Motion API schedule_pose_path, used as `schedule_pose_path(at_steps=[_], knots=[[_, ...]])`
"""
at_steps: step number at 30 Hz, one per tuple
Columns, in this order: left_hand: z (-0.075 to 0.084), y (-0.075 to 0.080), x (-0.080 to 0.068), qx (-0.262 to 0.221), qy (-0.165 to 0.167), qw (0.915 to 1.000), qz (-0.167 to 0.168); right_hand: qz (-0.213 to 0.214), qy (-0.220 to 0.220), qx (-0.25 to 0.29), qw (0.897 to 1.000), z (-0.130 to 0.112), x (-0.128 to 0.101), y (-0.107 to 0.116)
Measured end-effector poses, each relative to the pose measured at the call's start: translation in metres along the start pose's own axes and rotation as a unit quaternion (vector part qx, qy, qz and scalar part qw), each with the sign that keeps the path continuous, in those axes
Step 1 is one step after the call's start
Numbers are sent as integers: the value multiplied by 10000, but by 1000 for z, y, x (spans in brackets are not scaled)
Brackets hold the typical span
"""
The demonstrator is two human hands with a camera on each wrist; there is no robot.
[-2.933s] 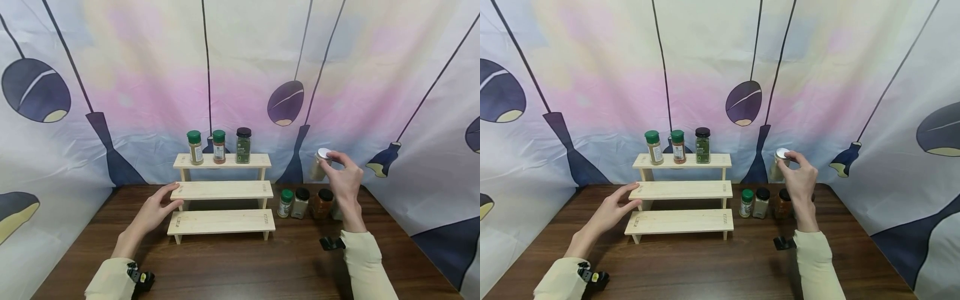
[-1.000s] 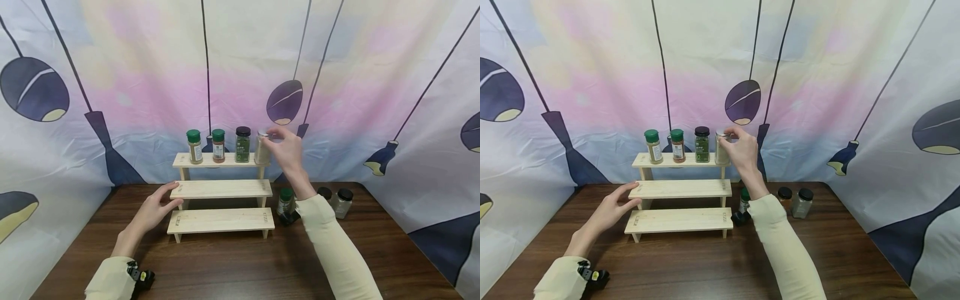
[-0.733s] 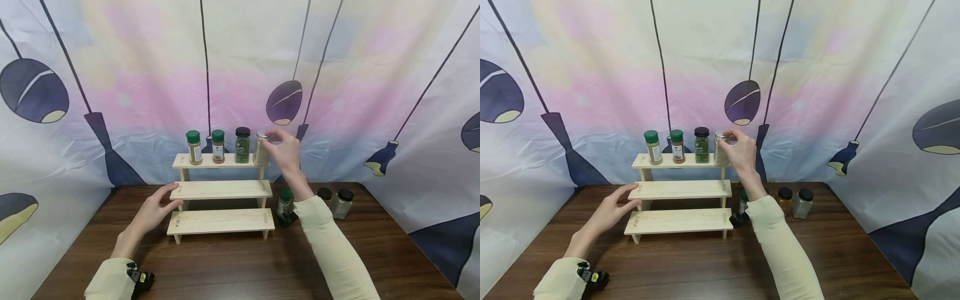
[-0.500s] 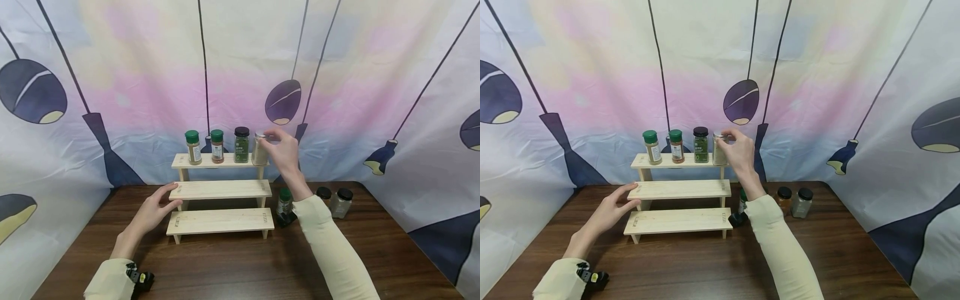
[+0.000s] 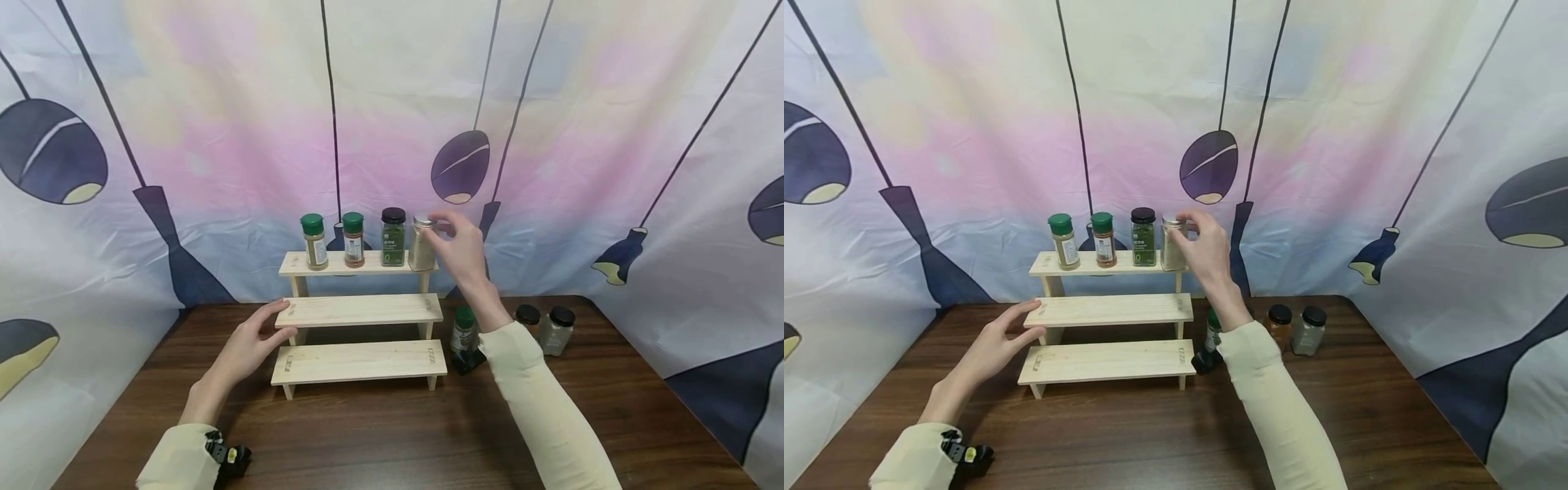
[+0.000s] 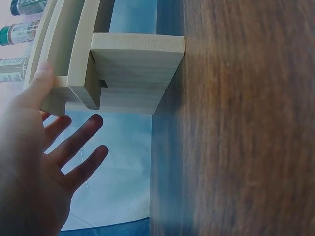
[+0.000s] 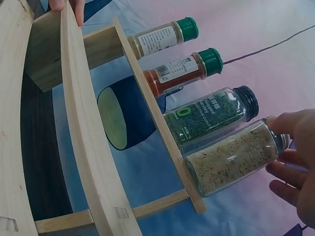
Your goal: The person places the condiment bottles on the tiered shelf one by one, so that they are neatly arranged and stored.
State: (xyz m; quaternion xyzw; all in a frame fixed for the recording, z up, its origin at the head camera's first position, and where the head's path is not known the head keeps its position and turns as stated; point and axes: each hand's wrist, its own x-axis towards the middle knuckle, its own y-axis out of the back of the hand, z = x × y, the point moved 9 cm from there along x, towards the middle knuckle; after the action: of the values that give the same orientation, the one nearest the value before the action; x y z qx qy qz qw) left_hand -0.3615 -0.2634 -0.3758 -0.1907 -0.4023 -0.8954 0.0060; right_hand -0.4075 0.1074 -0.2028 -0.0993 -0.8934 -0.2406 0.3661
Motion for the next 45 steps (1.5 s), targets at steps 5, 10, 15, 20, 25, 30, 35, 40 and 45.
schedule_pose_path(at_steps=[5,10,15,20,25,30,35,40,45], knots=[[1,-1,0,-15,-8,10000,8,-38,234,56,9997,2,-4,3],[1,-1,0,-32,-32,10000,13,20,334,125,9994,2,-11,11],[0,0,0,-2,7,10000,22,-11,296,-36,9996,2,-16,15],[0,3,-1,12,28,10000,63,-372,348,-458,9976,0,-11,6],[0,0,-2,-7,9,10000,23,-647,329,-585,9956,0,-6,-3],[2,0,-1,-32,-59,10000,60,-491,404,-697,9955,1,-2,-4],[3,1,-1,-49,-88,9999,74,-299,428,-813,9953,-1,-1,-6],[2,1,-1,-63,-76,9999,77,-252,439,-940,9943,0,-1,-7],[2,1,-1,-53,-70,9999,50,-75,562,-774,9954,-2,-6,0]])
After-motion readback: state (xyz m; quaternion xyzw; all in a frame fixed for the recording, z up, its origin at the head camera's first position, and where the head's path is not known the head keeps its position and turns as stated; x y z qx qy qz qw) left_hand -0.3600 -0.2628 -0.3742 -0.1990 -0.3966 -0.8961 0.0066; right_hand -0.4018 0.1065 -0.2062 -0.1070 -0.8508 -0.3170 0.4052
